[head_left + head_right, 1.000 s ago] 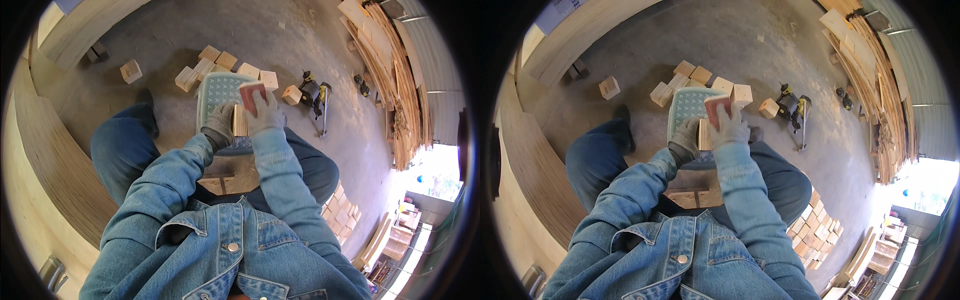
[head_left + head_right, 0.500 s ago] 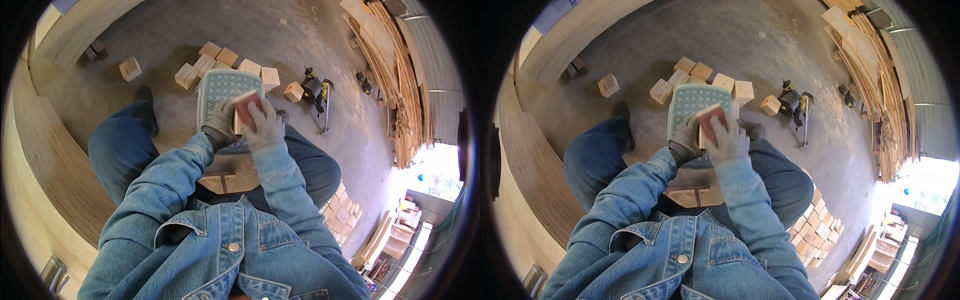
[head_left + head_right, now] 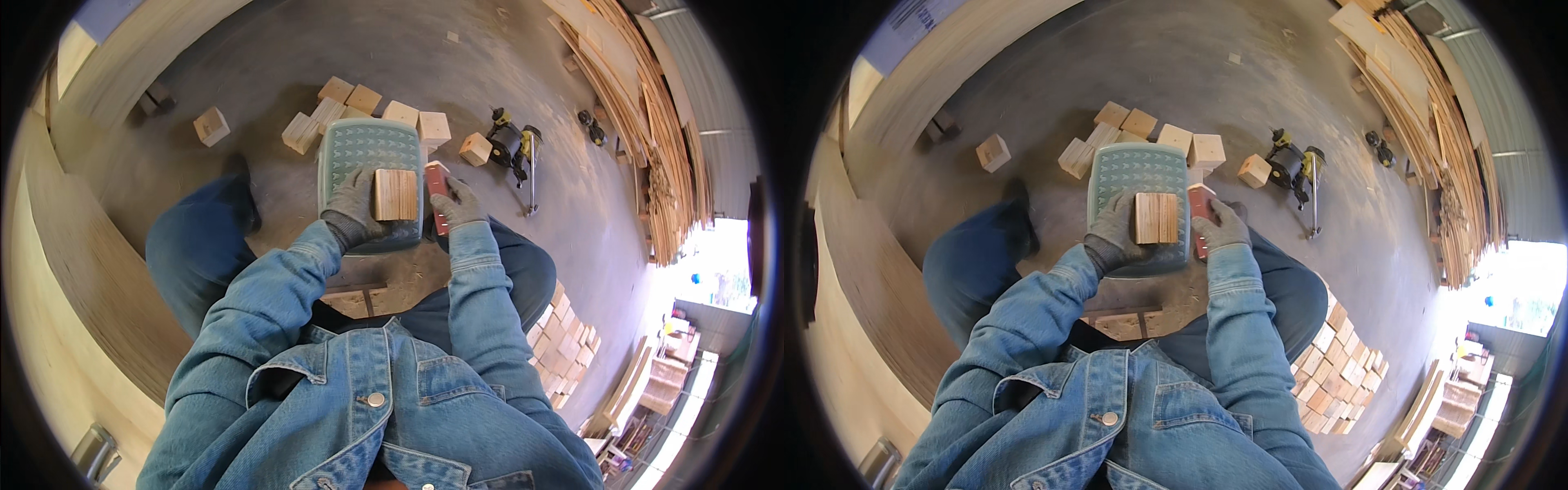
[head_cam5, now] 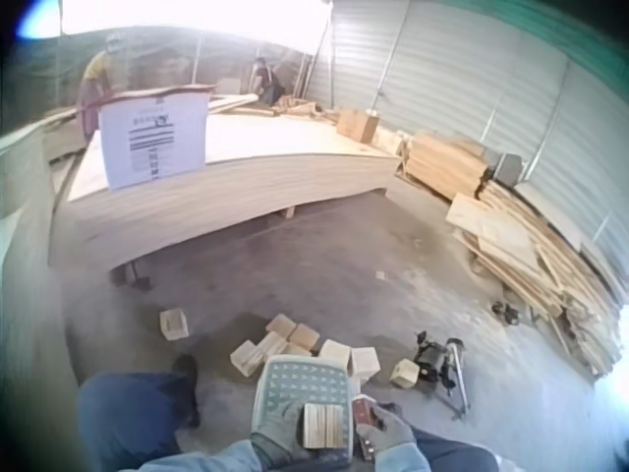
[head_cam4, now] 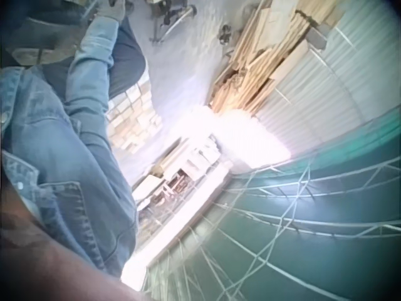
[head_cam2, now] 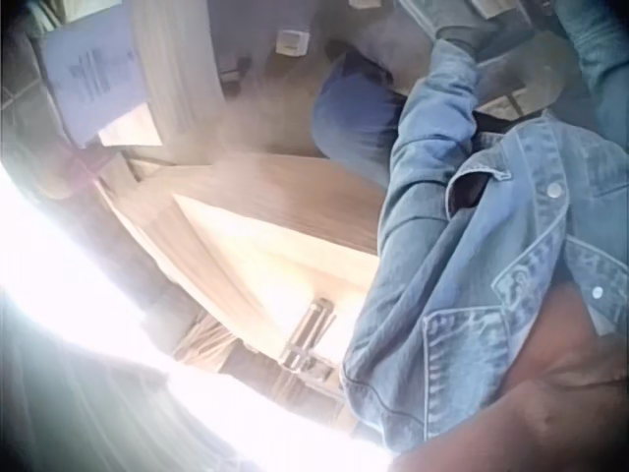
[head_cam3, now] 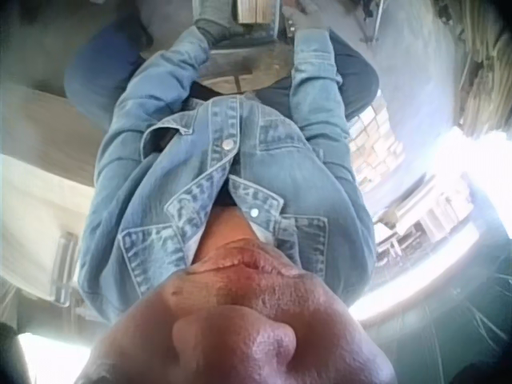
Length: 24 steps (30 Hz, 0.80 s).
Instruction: The person sits on the floor and sands small wooden blocks one by one using a red sanding block. They hold each block in their left hand and rub the surfaces with the sanding block in their right hand, then place the finished blocks into a growing stack on the floor.
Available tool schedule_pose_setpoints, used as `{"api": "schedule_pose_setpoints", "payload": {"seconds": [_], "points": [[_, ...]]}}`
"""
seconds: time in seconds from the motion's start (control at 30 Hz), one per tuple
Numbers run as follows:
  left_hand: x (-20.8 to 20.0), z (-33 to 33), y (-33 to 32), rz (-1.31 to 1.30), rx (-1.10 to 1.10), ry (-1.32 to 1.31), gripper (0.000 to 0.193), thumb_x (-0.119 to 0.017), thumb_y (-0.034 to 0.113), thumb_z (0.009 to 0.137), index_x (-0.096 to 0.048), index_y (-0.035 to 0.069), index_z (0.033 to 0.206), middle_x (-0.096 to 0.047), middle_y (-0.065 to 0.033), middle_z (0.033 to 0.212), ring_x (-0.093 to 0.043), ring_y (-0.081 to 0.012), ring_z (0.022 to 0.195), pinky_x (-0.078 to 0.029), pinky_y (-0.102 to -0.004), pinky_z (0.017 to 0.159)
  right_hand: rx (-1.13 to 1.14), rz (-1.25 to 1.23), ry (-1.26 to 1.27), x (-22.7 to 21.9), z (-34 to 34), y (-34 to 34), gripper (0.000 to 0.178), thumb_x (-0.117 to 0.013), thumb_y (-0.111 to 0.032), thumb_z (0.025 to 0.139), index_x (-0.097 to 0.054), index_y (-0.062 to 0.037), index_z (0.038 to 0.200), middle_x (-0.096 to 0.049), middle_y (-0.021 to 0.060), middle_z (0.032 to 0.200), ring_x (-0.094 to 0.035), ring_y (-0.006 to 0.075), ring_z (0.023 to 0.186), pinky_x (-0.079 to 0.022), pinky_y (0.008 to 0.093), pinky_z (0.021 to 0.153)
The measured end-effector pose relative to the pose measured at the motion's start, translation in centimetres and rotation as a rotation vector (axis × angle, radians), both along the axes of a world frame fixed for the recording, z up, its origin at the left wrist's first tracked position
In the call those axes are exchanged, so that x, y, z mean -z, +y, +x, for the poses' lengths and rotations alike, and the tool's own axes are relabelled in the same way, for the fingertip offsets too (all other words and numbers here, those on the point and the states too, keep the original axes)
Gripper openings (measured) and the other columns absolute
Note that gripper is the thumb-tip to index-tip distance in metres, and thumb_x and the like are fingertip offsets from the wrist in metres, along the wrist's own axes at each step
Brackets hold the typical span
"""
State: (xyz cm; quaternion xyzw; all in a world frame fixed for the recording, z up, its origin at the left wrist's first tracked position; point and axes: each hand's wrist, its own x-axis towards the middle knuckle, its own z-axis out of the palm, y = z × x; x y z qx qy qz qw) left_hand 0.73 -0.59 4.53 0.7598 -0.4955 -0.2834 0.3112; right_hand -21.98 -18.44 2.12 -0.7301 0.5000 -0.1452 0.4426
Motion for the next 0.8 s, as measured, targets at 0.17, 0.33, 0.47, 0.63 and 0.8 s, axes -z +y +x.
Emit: {"api": "schedule_pose_setpoints", "payload": {"seconds": [0.17,0.33,0.47,0.63,0.8], "points": [[0.3,1.2,1.4,-0.121,-0.086,0.206,0.110,-0.093,0.049,0.067,-0.041,0.002,0.153,-0.054,-0.0288,0.144,-0.053,-0.0410,0.138,-0.044,-0.0445,0.117,-0.081,0.070,0.076,-4.4,3.5,3.0,0.077,-0.091,-0.033,0.080,-0.061,-0.0044,0.146,-0.066,0.0197,0.139,-0.066,0.0308,0.125,-0.050,0.0366,0.110],[-1.7,1.3,1.0,0.015,-0.060,0.505,0.082,-0.089,0.028,0.084,-0.049,-0.001,0.150,-0.063,-0.0198,0.138,-0.061,-0.0308,0.131,-0.048,-0.0389,0.112,-0.116,0.017,0.156,-5.0,3.5,3.2,0.077,-0.090,-0.035,0.081,-0.061,-0.0052,0.145,-0.064,0.0193,0.142,-0.064,0.0310,0.128,-0.049,0.0365,0.112],[-2.9,0.4,1.1,-0.177,-0.075,0.477,0.080,-0.091,0.022,0.082,-0.051,-0.001,0.148,-0.065,-0.0191,0.137,-0.063,-0.0297,0.128,-0.049,-0.0394,0.112,-0.078,-0.004,-0.043,-3.9,2.2,2.7,0.074,-0.089,-0.033,0.084,-0.060,-0.0056,0.146,-0.063,0.0184,0.144,-0.063,0.0303,0.130,-0.049,0.0366,0.113],[-3.3,0.2,2.4,-0.209,-0.120,0.466,0.078,-0.093,0.018,0.077,-0.056,-0.001,0.143,-0.065,-0.0192,0.135,-0.063,-0.0292,0.127,-0.050,-0.0401,0.112,-0.076,0.003,-0.009,-5.8,2.0,3.8,0.074,-0.088,-0.031,0.085,-0.059,-0.0045,0.147,-0.064,0.0190,0.142,-0.063,0.0283,0.129,-0.051,0.0368,0.110],[-1.5,0.3,2.0,-0.066,-0.095,0.259,0.085,-0.097,0.028,0.069,-0.056,0.001,0.138,-0.063,-0.0214,0.135,-0.063,-0.0337,0.123,-0.052,-0.0412,0.109,-0.090,0.031,-0.025,-6.7,-0.4,4.8,0.075,-0.088,-0.030,0.084,-0.059,-0.0032,0.147,-0.066,0.0197,0.138,-0.066,0.0278,0.125,-0.052,0.0363,0.108]]}}
